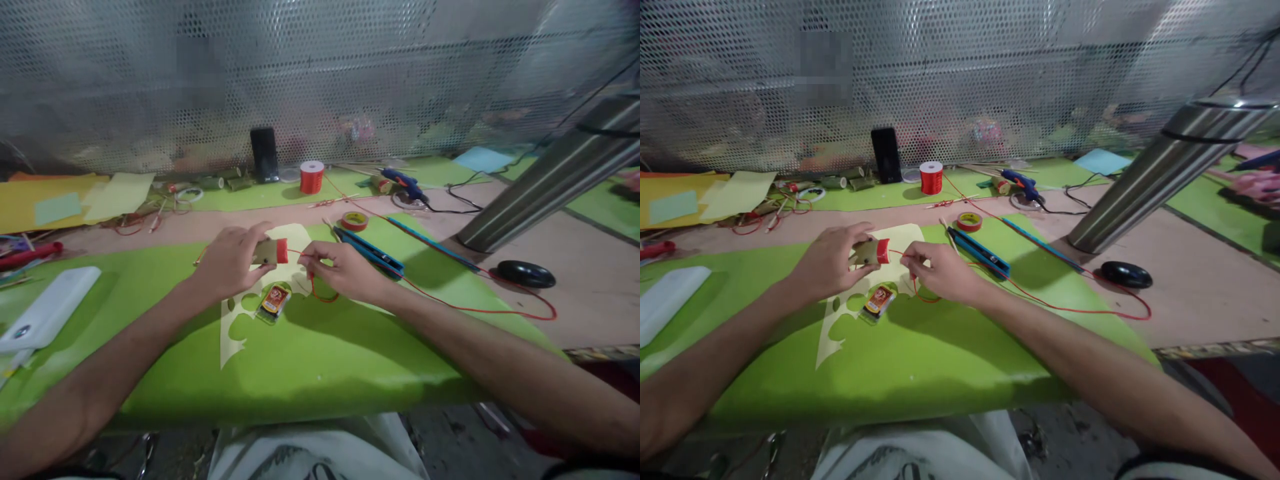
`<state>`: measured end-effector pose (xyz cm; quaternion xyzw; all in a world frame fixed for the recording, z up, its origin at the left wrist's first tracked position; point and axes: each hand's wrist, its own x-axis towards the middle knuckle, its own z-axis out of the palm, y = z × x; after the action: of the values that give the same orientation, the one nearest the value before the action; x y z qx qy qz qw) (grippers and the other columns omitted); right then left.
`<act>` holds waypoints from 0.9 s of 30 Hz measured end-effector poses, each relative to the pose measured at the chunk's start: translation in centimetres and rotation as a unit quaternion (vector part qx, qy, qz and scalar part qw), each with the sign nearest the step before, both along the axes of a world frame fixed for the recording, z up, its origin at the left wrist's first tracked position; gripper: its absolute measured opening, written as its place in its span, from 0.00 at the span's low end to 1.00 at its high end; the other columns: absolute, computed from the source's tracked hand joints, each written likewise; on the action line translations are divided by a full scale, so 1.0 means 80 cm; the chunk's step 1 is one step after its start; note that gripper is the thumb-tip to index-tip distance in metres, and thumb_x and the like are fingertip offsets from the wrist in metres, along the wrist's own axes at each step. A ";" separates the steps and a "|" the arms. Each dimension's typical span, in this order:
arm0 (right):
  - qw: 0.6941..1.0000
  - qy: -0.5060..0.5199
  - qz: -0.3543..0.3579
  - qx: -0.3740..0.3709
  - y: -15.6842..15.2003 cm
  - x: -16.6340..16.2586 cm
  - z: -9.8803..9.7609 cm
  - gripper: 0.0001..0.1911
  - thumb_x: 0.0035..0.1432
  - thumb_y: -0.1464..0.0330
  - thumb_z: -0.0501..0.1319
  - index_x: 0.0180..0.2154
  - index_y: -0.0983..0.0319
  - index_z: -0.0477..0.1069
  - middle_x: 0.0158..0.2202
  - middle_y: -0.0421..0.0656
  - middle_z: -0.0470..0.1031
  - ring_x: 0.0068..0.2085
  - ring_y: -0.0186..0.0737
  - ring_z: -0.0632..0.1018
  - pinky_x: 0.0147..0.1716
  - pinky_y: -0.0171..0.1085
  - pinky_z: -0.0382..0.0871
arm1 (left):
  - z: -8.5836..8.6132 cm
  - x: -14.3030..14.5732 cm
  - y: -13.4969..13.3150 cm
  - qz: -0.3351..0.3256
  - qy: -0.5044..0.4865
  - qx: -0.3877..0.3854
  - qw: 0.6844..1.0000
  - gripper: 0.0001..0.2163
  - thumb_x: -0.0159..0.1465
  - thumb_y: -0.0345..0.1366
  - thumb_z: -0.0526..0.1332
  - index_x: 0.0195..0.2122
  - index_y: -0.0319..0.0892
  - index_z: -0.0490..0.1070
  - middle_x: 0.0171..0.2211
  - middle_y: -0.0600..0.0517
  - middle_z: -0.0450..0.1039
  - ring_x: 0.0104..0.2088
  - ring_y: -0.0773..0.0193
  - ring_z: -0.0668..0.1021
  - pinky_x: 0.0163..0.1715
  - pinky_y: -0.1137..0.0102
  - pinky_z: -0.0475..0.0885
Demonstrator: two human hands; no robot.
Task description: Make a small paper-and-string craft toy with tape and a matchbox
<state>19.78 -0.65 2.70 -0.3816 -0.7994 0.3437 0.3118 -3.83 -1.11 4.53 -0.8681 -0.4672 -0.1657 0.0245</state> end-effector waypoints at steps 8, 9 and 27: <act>0.972 0.216 -0.084 0.044 0.004 0.013 0.011 0.11 0.57 0.63 0.58 0.25 0.60 0.70 0.38 0.46 0.77 0.42 0.43 0.76 0.44 0.43 0.70 | 0.036 -0.055 0.039 0.222 -0.089 -0.025 0.971 0.34 0.59 0.47 0.68 0.64 0.46 0.57 0.55 0.40 0.75 0.47 0.47 0.81 0.49 0.53 0.74; 0.969 0.230 -0.081 0.041 0.003 0.014 0.014 0.11 0.55 0.64 0.57 0.23 0.59 0.67 0.43 0.47 0.77 0.47 0.45 0.76 0.47 0.44 0.70 | 0.037 -0.066 0.044 0.234 -0.100 -0.018 0.967 0.35 0.58 0.48 0.68 0.64 0.47 0.57 0.56 0.40 0.74 0.49 0.46 0.81 0.50 0.52 0.74; 0.972 -0.050 -0.140 0.181 -0.004 0.011 0.015 0.12 0.61 0.69 0.53 0.43 0.64 0.71 0.42 0.50 0.76 0.35 0.41 0.75 0.33 0.38 0.65 | 0.038 -0.100 0.063 0.285 -0.057 -0.002 0.957 0.36 0.60 0.50 0.65 0.65 0.44 0.54 0.60 0.35 0.71 0.52 0.38 0.78 0.52 0.45 0.71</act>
<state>20.63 -0.93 3.89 -0.4437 -0.8013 0.1266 0.3807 -11.80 3.93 7.55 -0.6881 -0.6962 -0.1999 0.0429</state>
